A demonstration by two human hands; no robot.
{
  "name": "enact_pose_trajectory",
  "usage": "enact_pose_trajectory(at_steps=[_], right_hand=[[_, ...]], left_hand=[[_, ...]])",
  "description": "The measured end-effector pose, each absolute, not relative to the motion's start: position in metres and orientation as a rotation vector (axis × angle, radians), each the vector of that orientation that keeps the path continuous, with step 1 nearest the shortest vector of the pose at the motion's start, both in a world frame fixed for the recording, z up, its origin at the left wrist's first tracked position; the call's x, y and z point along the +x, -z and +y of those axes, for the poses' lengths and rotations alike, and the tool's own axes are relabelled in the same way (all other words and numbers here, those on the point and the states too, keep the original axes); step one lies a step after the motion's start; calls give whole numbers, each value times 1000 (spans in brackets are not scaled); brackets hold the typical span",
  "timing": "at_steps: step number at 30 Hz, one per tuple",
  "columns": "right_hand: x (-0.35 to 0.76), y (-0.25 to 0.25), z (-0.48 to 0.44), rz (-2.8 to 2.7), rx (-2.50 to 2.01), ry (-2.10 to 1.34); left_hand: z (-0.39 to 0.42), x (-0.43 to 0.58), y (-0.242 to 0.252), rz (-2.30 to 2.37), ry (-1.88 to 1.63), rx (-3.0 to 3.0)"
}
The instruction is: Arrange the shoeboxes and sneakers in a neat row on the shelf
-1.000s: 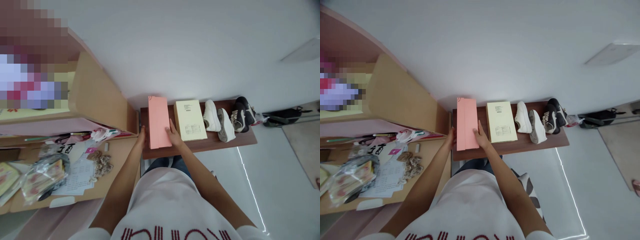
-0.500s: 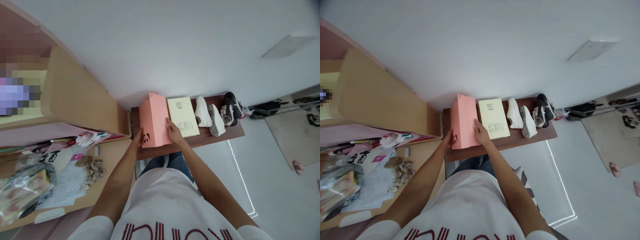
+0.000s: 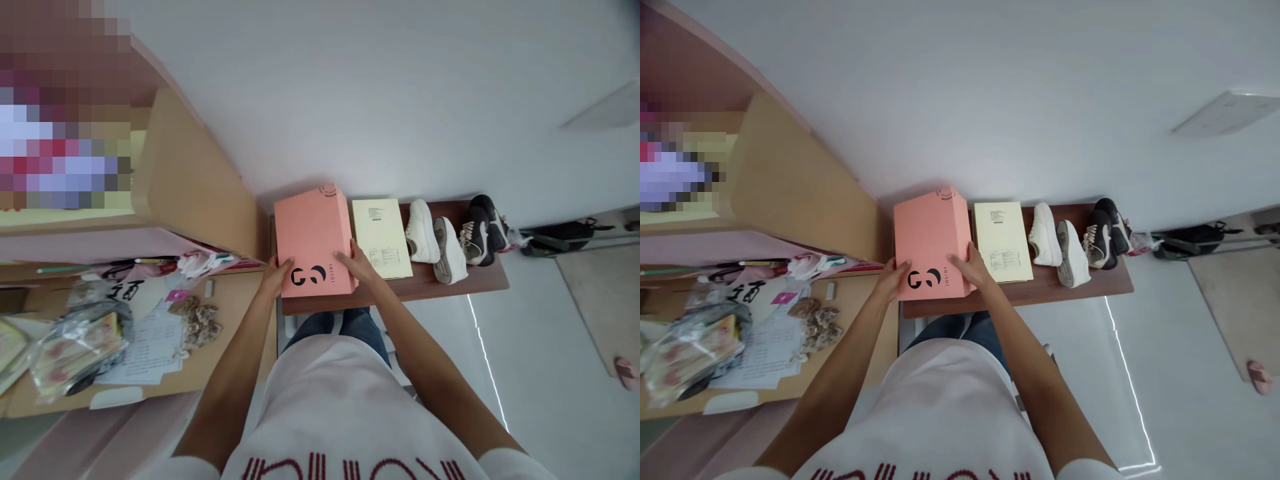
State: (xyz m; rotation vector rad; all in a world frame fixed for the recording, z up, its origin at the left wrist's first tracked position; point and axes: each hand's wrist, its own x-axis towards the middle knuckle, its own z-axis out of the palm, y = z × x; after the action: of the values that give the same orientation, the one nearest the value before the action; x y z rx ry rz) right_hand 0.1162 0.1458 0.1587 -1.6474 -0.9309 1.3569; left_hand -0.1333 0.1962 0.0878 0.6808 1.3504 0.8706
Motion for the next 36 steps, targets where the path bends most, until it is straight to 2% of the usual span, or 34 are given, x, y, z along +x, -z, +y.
enact_pose_trajectory(at_steps=[10,21,36], right_hand=[[108,-126,155,-613,-1511,-1592],[106,-82,168,-596,-1687,-1502],[106,-73,178,-617,-1815,-1506]], left_hand=[[204,-137,-97,1626,-822,935],[219,-119,-94,1704,-738,988],[225,-119,-80,1690,-730,922]])
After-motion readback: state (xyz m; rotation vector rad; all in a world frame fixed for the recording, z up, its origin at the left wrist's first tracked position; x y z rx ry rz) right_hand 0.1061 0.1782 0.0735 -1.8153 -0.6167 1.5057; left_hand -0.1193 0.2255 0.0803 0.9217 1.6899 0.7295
